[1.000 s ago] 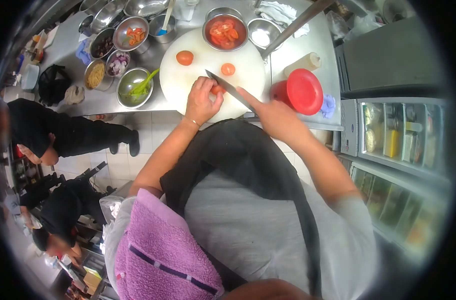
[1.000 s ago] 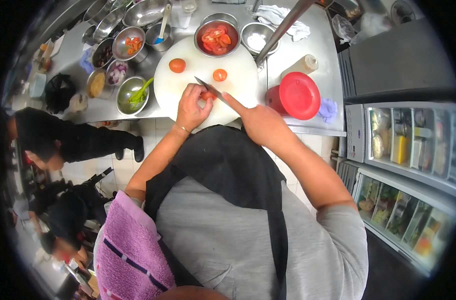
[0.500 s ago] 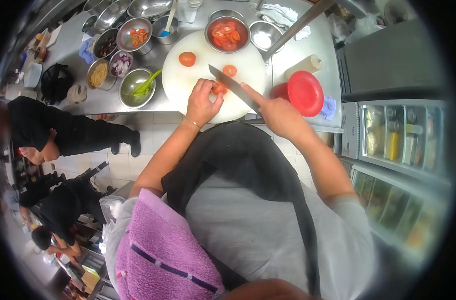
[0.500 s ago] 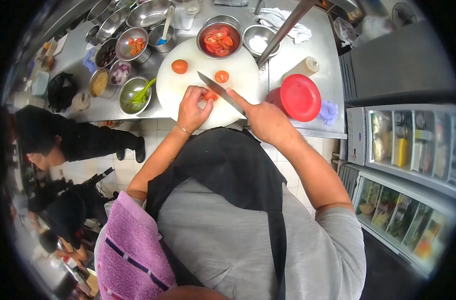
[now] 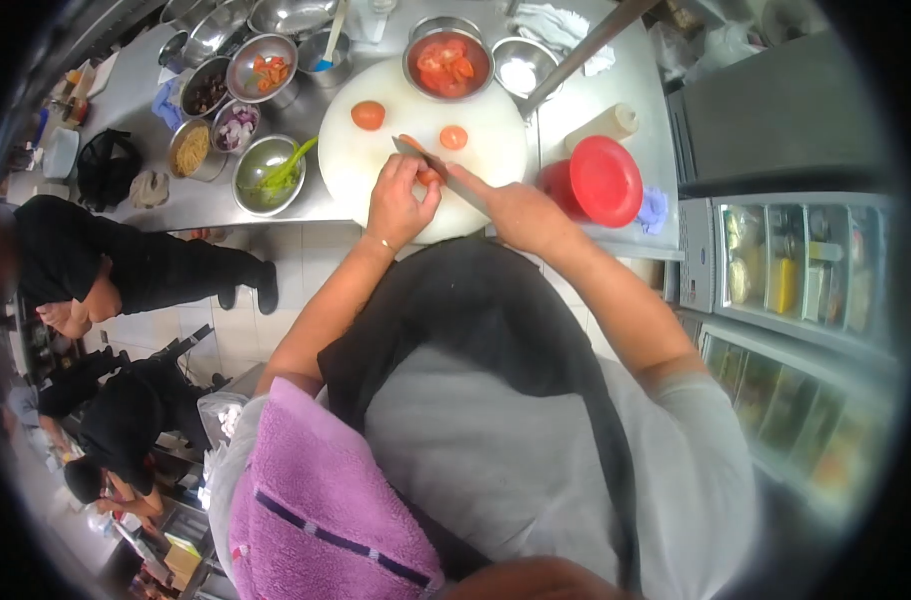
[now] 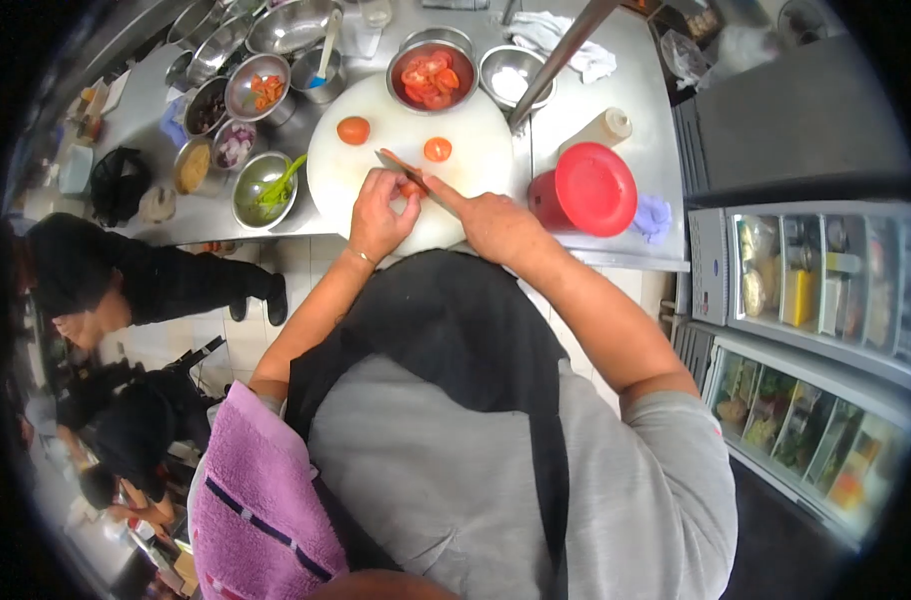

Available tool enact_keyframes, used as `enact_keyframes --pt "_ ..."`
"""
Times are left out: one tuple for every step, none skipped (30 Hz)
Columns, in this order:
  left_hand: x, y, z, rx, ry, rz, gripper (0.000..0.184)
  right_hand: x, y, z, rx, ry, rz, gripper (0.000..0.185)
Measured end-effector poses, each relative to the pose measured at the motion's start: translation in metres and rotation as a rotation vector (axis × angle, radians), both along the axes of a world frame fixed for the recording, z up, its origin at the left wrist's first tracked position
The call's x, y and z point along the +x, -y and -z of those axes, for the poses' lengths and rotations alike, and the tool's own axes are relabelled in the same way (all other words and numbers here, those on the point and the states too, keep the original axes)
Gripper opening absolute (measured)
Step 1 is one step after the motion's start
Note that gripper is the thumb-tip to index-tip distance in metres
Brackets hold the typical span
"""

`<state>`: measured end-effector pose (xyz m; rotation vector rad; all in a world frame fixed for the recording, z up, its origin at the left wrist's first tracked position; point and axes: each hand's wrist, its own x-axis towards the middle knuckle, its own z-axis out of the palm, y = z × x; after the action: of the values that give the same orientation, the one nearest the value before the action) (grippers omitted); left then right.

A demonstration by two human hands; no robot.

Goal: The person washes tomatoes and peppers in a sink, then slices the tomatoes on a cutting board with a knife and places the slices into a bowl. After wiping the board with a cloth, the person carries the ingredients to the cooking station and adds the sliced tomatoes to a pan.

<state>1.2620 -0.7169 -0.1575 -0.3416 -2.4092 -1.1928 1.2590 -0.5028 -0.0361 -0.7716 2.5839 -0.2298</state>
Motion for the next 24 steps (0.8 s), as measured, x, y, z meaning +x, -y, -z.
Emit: enact_keyframes --pt "-0.001 -0.001 -0.003 0.013 -0.015 -0.022 0.031 -0.006 0.001 0.002 0.02 0.029 0.003 0.091" --pt "0.005 -0.001 -0.004 0.023 -0.012 -0.038 0.033 -0.004 0.003 0.003 0.038 0.075 0.012 0.092" --pt "0.008 0.001 -0.004 0.018 -0.009 -0.037 0.033 -0.002 0.003 0.003 0.032 0.078 0.012 0.092" --pt "0.005 0.001 -0.005 -0.009 0.023 -0.04 0.034 -0.006 0.001 0.003 0.007 0.115 0.037 0.091" --pt "0.003 0.001 -0.006 -0.033 0.06 -0.042 0.036 -0.009 -0.002 0.002 -0.015 0.155 0.062 0.091" --pt "0.003 0.001 -0.007 -0.033 0.06 -0.042 0.036 -0.012 -0.007 0.004 -0.015 0.156 0.062 0.091" --pt "0.002 0.002 -0.009 -0.078 0.142 -0.053 0.036 -0.018 -0.012 0.006 -0.045 0.152 0.06 0.089" --pt "0.0 0.004 -0.014 -0.124 0.224 -0.066 0.035 -0.023 -0.016 0.008 -0.076 0.15 0.056 0.087" --pt "-0.001 0.006 -0.02 -0.127 0.223 -0.071 0.035 -0.029 -0.019 0.008 -0.078 0.15 0.051 0.087" --pt "-0.001 0.009 -0.026 -0.147 0.3 -0.064 0.035 -0.033 -0.022 0.008 -0.033 0.109 0.074 0.086" --pt "-0.001 0.011 -0.029 -0.166 0.377 -0.055 0.035 -0.034 -0.022 0.005 0.013 0.068 0.1 0.085" --pt "-0.002 0.012 -0.027 -0.167 0.378 -0.056 0.035 -0.033 -0.021 -0.001 0.011 0.069 0.099 0.085" --pt "-0.003 0.015 -0.024 -0.19 0.39 -0.038 0.036 -0.031 -0.021 -0.009 0.019 0.033 0.116 0.084" --pt "-0.003 0.016 -0.023 -0.212 0.402 -0.019 0.038 -0.027 -0.021 -0.016 0.027 -0.003 0.134 0.083" --pt "-0.003 0.016 -0.023 -0.211 0.404 -0.019 0.038 -0.021 -0.019 -0.018 0.029 -0.001 0.133 0.083" --pt "-0.003 0.017 -0.024 -0.212 0.42 0.01 0.041 -0.014 -0.017 -0.02 -0.062 -0.03 0.176 0.082" --pt "-0.004 0.017 -0.025 -0.213 0.435 0.039 0.044 -0.008 -0.016 -0.021 -0.152 -0.059 0.218 0.081" --pt "-0.004 0.015 -0.024 -0.212 0.436 0.039 0.044 -0.003 -0.017 -0.011 -0.152 -0.058 0.217 0.081" --pt "-0.002 0.011 -0.021 -0.084 0.387 0.06 0.043 0.003 -0.019 0.009 -0.207 -0.091 0.244 0.081" --pt "0.0 0.008 -0.019 0.044 0.338 0.081 0.042 0.006 -0.021 0.026 -0.264 -0.123 0.271 0.08" --pt "0.003 0.004 -0.017 0.042 0.341 0.081 0.042 0.007 -0.024 0.037 -0.266 -0.12 0.271 0.08" --pt "0.006 0.001 -0.015 0.068 0.296 0.084 0.041 0.007 -0.027 0.045 -0.288 -0.135 0.251 0.08" --pt "0.006 0.0 -0.012 0.094 0.247 0.086 0.04 0.005 -0.025 0.043 -0.311 -0.155 0.228 0.08" --pt "0.008 0.0 -0.007 0.092 0.253 0.089 0.04 0.007 -0.025 0.039 -0.312 -0.149 0.232 0.08"
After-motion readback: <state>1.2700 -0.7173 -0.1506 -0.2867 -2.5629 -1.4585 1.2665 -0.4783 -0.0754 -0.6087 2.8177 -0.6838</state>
